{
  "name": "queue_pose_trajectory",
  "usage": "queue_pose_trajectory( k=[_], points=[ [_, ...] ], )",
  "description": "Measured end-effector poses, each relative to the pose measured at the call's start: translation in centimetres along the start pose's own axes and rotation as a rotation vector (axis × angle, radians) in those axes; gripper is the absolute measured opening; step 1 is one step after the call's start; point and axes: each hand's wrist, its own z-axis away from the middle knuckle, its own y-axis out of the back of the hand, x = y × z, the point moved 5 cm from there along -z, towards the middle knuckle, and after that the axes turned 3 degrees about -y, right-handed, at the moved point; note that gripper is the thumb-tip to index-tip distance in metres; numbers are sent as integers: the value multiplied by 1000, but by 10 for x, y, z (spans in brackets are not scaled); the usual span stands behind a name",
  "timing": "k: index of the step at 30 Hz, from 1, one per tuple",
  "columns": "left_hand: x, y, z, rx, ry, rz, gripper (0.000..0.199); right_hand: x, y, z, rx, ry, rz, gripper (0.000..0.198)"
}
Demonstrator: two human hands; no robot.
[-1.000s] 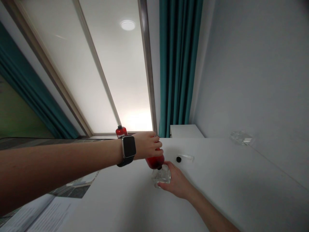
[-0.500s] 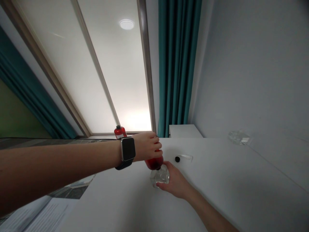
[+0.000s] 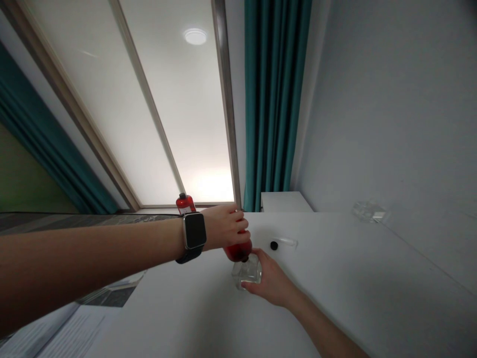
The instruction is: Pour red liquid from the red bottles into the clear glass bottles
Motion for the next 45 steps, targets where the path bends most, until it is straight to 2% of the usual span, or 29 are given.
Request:
queue_pose_trajectory(
  k=[5,8,15,22,31,37,45],
  points=[
    [-4,-10,7,-78,26,121,62,7,0,1,-4,-22,3,69],
    [-7,-12,11,-48,37,251,67,8,-1,2,-24,-48,-2,69],
    [-11,-20,24,-50,85,390,65,3,0,3,-38,-85,4,65],
    [-10,-39,33,-32,119,465,74,3,0,4,-31,-82,3,65],
    [-6,-54,45,-62,185,565,70,4,-1,2,-32,-84,5,68],
    [-1,-65,49,-20,240,657,71,6,-1,2,-32,-85,-1,69],
    [6,-77,55,-60,311,717,66,10,-2,3,-41,-62,5,70]
  ],
)
